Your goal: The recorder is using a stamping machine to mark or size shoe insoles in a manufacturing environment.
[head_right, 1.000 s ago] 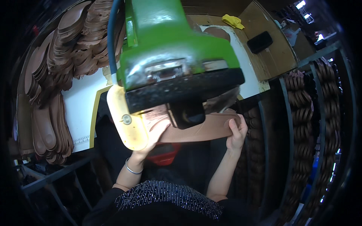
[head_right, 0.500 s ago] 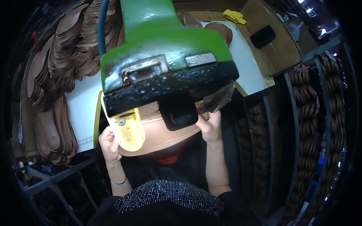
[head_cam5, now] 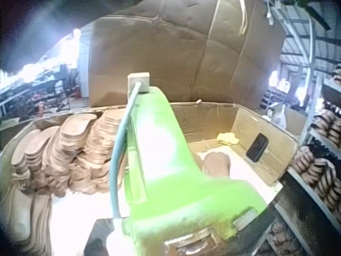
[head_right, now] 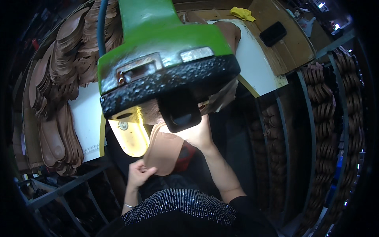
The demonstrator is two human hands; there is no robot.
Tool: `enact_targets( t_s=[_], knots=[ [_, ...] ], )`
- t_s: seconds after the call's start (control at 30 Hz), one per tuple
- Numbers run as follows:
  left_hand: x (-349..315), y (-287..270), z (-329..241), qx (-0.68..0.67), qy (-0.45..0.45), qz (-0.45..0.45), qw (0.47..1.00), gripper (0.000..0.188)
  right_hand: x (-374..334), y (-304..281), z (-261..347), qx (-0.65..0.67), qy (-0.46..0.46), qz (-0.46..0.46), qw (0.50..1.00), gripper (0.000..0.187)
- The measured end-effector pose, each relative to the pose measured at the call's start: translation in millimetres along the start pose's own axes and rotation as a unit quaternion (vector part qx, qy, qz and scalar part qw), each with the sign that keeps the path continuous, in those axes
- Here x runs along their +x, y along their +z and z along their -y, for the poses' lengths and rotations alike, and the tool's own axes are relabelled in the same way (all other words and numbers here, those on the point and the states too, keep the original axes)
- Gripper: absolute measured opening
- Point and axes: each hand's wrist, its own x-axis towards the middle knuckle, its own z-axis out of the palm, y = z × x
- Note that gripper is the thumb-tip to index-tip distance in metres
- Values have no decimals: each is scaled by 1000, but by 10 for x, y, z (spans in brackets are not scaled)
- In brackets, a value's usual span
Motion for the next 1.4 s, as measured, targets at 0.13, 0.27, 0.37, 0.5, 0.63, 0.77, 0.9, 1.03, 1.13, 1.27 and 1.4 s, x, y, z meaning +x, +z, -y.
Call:
enact_targets(
  t_s=[0.13, 0.27, 0.37, 0.5, 0.63, 0.77, 0.9, 1.03, 1.13, 1.27, 1.4],
  knots=[
    [123, 550, 89, 137, 74, -22, 988, 23, -23, 98, 35, -74, -10, -10, 997, 23],
    [294, 648, 6, 235, 94, 38, 967, 27, -54, -37, 53, -113, -66, -37, 991, 26],
    [357, 347, -8, 302, 123, 12, 945, 40, -78, -411, 279, -279, -108, -18, 954, 22],
    [165, -491, -772, 497, 302, -442, 683, 38, -91, -1203, 629, -148, -145, -382, 901, 19],
    [-297, -1672, -1227, 612, 272, -670, 320, 39, 161, -1617, 584, -27, -153, -484, 861, 40],
    [-93, -2367, -942, 691, -17, -624, 364, 54, 748, -1888, -288, 44, -87, -449, 888, 54],
    [-220, -2557, -952, 675, 33, -606, 420, 49, 1102, -1835, -882, 130, 55, -450, 882, 67],
    [-231, -1980, -1258, 668, 0, -610, 425, 51, 1028, -1765, -1093, 180, 16, -447, 876, 62],
    [-375, -2506, -1136, 572, 23, -651, 498, 56, 1073, -1647, -1101, 264, -10, -443, 857, 63],
    [-413, -2787, -1054, 280, 323, -670, 607, 49, 1121, -1582, -954, 250, 45, -440, 861, 78],
    [-595, -1143, -1782, 145, 594, -643, 461, 30, 760, -1407, -896, 49, 70, -419, 904, 64]
  ],
)
